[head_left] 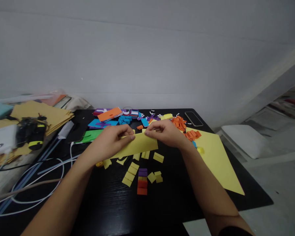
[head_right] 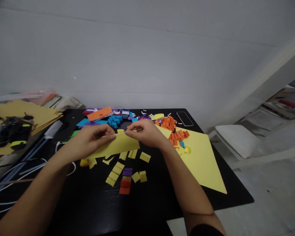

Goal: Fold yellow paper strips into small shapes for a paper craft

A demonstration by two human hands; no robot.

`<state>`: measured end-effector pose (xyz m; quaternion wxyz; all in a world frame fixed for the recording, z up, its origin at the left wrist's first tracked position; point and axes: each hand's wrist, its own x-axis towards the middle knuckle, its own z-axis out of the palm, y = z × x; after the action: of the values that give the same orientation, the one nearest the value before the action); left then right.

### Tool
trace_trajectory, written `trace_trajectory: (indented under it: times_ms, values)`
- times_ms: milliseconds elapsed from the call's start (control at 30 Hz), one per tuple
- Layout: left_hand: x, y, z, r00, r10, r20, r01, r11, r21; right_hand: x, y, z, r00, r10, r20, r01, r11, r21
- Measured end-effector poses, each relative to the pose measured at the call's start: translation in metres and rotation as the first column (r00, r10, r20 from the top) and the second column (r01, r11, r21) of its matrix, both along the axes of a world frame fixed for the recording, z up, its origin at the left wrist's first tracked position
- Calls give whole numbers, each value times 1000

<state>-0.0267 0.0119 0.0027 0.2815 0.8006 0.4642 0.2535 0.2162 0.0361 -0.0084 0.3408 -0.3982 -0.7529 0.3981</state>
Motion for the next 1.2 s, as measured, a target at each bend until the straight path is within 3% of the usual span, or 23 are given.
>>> trace_trajectory:
  times_ms: [167,400,567,700,867,1067,1200]
  values:
    - [3,0,-1,989,102,108,-98,994,-43,2,8,-5,953,-182,-240,172,983,-62]
    - [25,-2,-16,972,143,188,-158,985,65,-13,7,-13,912,-228,-340,161,963,-214]
    - [27,-2,-16,978,169,123,-185,974,131,-6,11,-11,872,-322,-368,253,941,-224]
    - [16,2,-11,981,189,39,-193,972,136,12,22,-12,806,-433,-402,382,901,-206]
    - [1,8,-5,979,201,-34,-195,970,144,30,35,-18,771,-466,-434,460,879,-126]
    - [-3,10,-5,974,197,-114,-182,974,134,30,36,-19,762,-477,-437,464,874,-146]
    - [9,5,-13,985,128,-114,-116,988,103,21,28,-14,848,-401,-347,343,914,-217]
